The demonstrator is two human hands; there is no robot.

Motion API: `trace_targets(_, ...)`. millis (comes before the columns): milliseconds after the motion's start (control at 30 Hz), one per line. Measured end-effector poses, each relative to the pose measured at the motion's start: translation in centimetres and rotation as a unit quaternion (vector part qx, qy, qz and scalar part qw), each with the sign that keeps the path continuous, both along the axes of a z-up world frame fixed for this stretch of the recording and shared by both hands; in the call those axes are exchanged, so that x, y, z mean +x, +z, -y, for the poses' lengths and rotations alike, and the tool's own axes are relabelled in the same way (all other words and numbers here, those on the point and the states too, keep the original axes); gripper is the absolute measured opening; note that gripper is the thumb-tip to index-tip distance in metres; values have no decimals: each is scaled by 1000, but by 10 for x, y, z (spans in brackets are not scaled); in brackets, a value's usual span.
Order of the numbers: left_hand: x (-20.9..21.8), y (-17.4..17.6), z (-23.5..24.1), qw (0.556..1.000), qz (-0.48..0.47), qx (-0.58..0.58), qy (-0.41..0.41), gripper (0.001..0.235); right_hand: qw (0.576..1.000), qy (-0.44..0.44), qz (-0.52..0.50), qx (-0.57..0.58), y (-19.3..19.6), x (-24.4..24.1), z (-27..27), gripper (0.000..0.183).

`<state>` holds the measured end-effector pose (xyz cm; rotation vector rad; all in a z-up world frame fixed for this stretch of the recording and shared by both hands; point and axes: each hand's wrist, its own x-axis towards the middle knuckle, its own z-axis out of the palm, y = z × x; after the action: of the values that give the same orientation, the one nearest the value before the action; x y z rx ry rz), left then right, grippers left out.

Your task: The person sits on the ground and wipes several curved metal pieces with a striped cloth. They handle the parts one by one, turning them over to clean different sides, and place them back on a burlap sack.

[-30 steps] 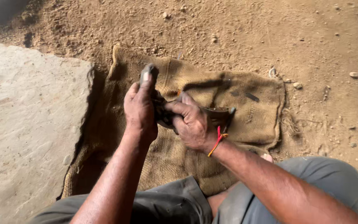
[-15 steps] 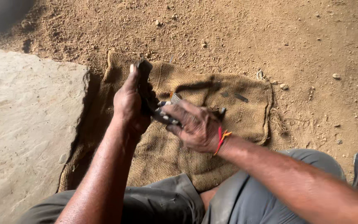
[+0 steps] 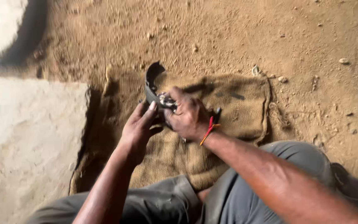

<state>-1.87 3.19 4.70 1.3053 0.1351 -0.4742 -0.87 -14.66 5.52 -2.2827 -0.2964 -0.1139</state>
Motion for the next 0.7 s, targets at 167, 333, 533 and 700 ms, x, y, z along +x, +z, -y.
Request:
trace_targets(167,-16,-39,-27,824,195,524,-96,82,991,-15,48,124,-11,7,7,31)
trace_targets(333,-61,-58,-9,653,53,679,-330,138,978,-49,33,199,-21,26,17,30)
trace_targets(533,-67,-49,9,596,-23,693,-404,150,969,-53,45,238,-14,23,9,32)
trace_targets(700,-54,-65,7,650,-65,658,-373,148,973,-71,-32,219,-2,14,5,32)
